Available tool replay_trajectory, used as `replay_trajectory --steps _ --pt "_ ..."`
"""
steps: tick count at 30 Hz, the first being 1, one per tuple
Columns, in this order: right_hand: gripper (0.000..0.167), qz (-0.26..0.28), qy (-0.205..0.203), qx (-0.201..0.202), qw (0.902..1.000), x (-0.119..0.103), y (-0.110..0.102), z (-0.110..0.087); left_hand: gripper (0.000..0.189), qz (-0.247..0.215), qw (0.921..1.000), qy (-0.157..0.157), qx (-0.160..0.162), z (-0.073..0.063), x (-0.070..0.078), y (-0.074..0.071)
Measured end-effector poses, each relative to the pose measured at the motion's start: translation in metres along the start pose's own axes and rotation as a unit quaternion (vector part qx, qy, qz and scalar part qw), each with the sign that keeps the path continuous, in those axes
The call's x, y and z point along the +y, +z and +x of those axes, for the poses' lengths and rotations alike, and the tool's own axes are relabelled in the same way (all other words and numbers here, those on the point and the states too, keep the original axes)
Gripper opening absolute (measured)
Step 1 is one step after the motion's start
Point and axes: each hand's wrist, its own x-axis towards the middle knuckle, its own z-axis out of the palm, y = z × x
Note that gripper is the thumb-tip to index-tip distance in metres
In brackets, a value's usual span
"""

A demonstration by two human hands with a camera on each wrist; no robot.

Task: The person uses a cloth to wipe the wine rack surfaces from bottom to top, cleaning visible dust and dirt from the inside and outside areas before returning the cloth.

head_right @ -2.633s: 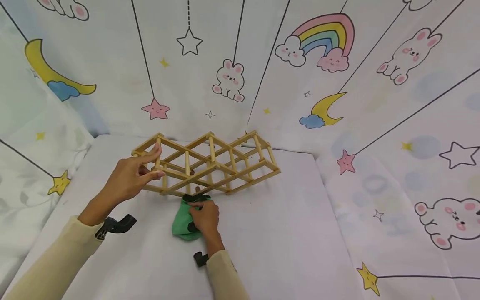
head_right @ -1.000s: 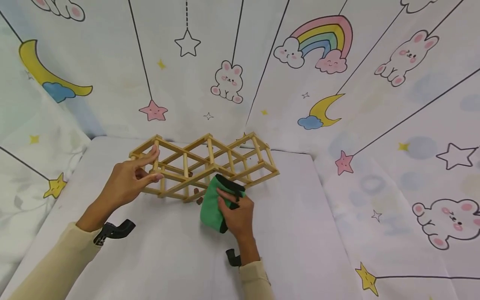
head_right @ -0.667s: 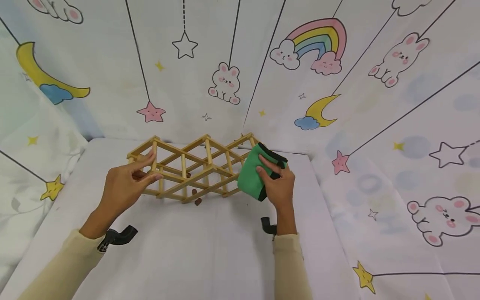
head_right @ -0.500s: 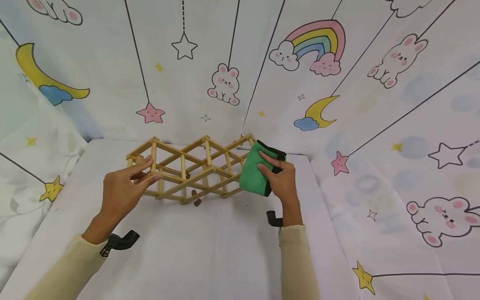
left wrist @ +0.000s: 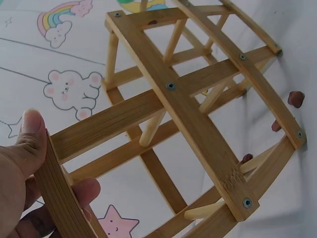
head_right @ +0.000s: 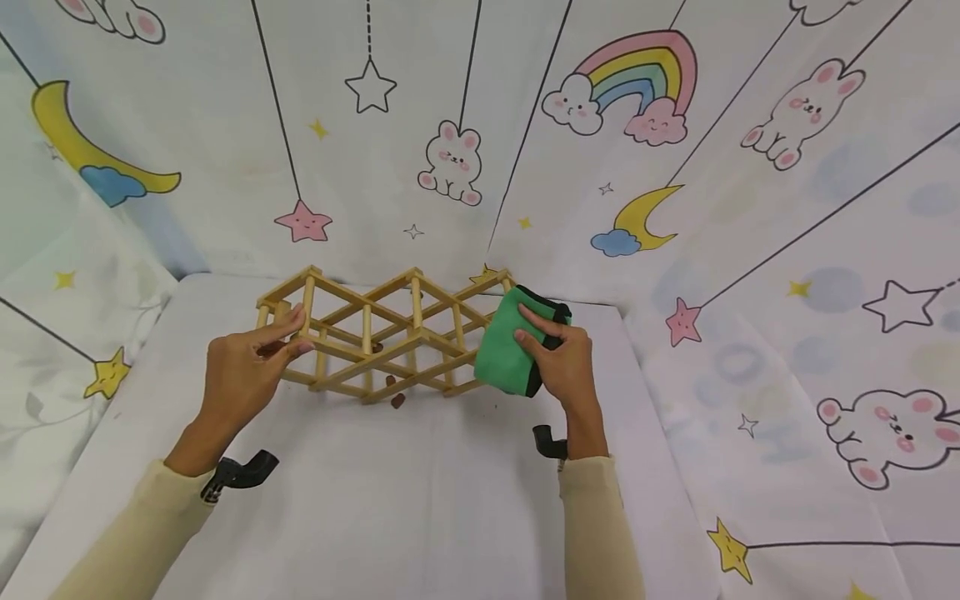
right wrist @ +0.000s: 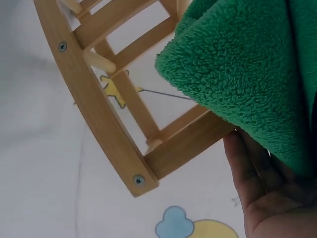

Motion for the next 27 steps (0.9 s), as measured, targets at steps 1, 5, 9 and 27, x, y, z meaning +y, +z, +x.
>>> replay_trajectory --steps 1,5,9,27 --pt "0.044 0.005 0.001 0.005 1.0000 -0.001 0.001 -0.004 0.052 -0.001 1.0000 -0.001 -0.003 0.001 -0.001 -0.001" --pt "0.043 0.021 0.002 0.016 0.9996 -0.004 0.008 -0.019 0.052 -0.004 0.9999 -0.003 -0.014 -0.001 -0.003 -0.008" --pt "0.042 0.024 0.004 0.013 0.9996 -0.009 0.013 -0.033 0.053 0.006 0.9997 0.003 -0.022 -0.006 -0.004 -0.019" --pt "0.044 0.138 -0.032 0.092 0.9856 -0.016 -0.020 -0.055 0.069 0.104 0.9937 0.040 -0.003 -0.019 0.010 -0.044"
